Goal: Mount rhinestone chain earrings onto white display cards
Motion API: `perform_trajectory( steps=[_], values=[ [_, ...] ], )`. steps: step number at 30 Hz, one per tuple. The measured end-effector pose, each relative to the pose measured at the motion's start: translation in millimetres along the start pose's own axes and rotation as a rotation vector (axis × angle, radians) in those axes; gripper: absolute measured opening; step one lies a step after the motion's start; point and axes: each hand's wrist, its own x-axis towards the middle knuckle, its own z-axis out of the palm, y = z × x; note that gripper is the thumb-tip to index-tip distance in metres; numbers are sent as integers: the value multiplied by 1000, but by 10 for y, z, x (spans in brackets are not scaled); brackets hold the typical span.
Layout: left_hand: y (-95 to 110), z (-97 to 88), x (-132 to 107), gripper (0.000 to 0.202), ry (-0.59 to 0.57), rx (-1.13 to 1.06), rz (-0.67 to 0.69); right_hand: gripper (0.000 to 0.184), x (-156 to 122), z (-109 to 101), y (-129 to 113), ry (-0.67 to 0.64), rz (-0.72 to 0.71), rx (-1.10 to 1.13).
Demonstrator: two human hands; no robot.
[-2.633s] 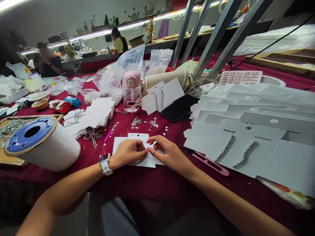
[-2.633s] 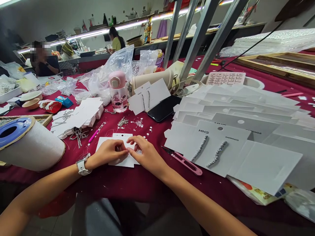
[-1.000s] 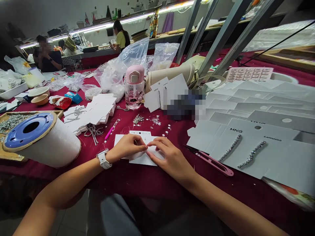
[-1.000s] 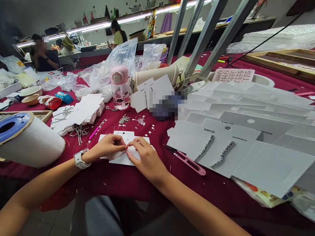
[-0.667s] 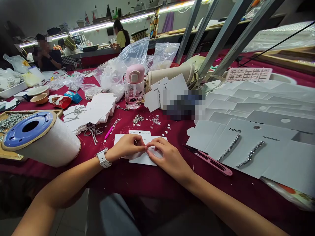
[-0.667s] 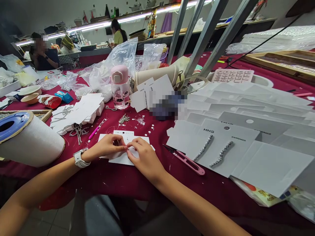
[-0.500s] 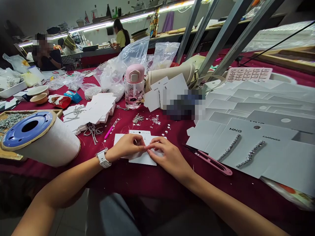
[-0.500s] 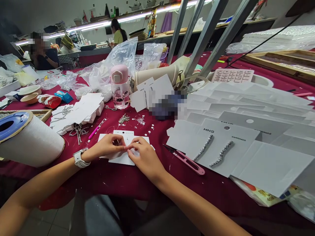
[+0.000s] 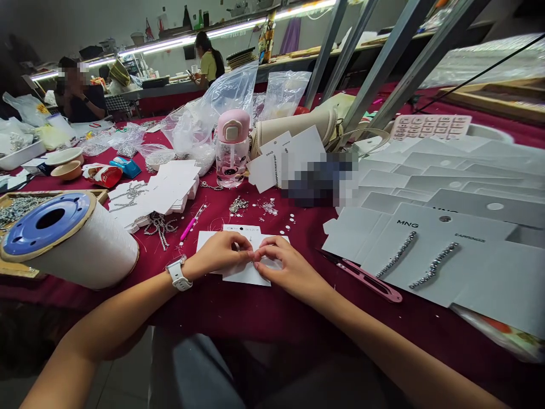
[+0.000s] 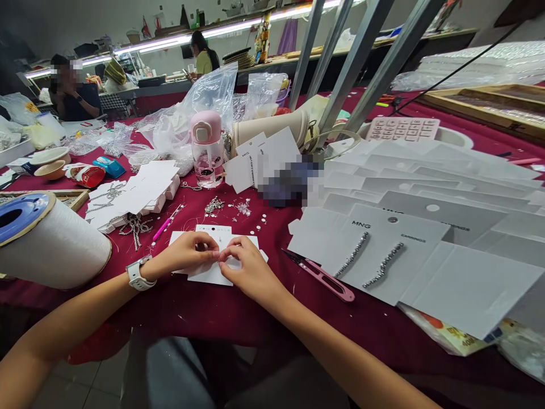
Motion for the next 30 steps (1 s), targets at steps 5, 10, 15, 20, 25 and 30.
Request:
perform_trajectory(
  steps=[5,10,15,20,25,30],
  values=[
    [-4,5,4,23,-3,21,-9,10,-3,47,42,41,-28,-5],
    [-24,16,11,22,28,8,-7,12,-21,53,20,61,-38,-37],
    [-16,18,3,21,63,16,-1,15,-26,27,-19,62,-66,-32],
    [5,32,-25,12,94,13,21,13,-27,-9,-64,47,-31,-30],
    [49,9,-61,8,95,157,62,9,-39,-47,-81,42,-41,-68],
    [81,-30,-86,10,61,348,94,7,-55,-106,-73,2,-93,-109]
  ],
)
